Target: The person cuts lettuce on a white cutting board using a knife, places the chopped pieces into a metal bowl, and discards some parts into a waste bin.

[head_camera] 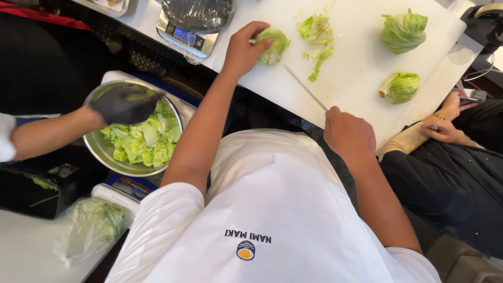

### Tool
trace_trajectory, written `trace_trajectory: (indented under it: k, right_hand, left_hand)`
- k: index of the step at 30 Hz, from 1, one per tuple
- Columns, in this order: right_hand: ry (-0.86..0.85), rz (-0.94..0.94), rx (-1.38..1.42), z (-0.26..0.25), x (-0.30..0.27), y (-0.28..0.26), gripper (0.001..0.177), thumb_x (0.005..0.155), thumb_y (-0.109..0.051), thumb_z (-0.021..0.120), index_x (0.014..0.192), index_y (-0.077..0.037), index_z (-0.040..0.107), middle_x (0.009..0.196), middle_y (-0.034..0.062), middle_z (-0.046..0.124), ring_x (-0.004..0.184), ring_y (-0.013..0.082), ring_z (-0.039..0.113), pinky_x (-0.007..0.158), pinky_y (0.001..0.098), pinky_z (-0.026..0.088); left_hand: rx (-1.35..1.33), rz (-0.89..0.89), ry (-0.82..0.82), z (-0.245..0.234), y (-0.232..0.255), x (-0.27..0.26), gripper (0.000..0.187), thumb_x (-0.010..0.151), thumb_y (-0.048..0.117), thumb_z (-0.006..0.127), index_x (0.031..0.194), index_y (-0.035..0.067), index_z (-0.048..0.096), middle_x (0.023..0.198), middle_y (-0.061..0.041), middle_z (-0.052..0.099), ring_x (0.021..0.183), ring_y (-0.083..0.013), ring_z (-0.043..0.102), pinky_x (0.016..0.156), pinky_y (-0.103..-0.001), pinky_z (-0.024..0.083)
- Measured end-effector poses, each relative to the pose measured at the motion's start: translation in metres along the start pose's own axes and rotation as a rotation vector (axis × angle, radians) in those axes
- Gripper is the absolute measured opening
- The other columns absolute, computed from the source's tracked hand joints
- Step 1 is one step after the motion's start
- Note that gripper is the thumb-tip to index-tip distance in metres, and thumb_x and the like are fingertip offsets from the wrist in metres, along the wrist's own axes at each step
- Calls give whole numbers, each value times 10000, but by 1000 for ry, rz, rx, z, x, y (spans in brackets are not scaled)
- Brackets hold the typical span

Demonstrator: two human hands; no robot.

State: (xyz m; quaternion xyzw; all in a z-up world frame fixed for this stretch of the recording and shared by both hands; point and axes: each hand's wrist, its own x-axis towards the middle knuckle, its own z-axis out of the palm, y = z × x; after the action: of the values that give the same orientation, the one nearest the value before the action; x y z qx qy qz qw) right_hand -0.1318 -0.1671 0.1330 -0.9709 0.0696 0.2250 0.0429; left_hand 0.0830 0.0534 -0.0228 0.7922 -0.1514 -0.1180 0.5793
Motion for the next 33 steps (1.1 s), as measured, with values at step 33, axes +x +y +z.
trace_trajectory:
  k: [33]
  right_hand:
    - [-1, 39, 280, 46, 19, 22, 317, 1050, -327, 506, 921, -48, 584, 763, 251, 668, 750, 479, 648, 688, 569, 499]
  left_hand:
    - [296, 145, 207, 5, -28, 19, 373, 864, 213, 842, 1164, 96, 653, 1108, -62, 715, 1051, -292, 682, 888, -384, 539]
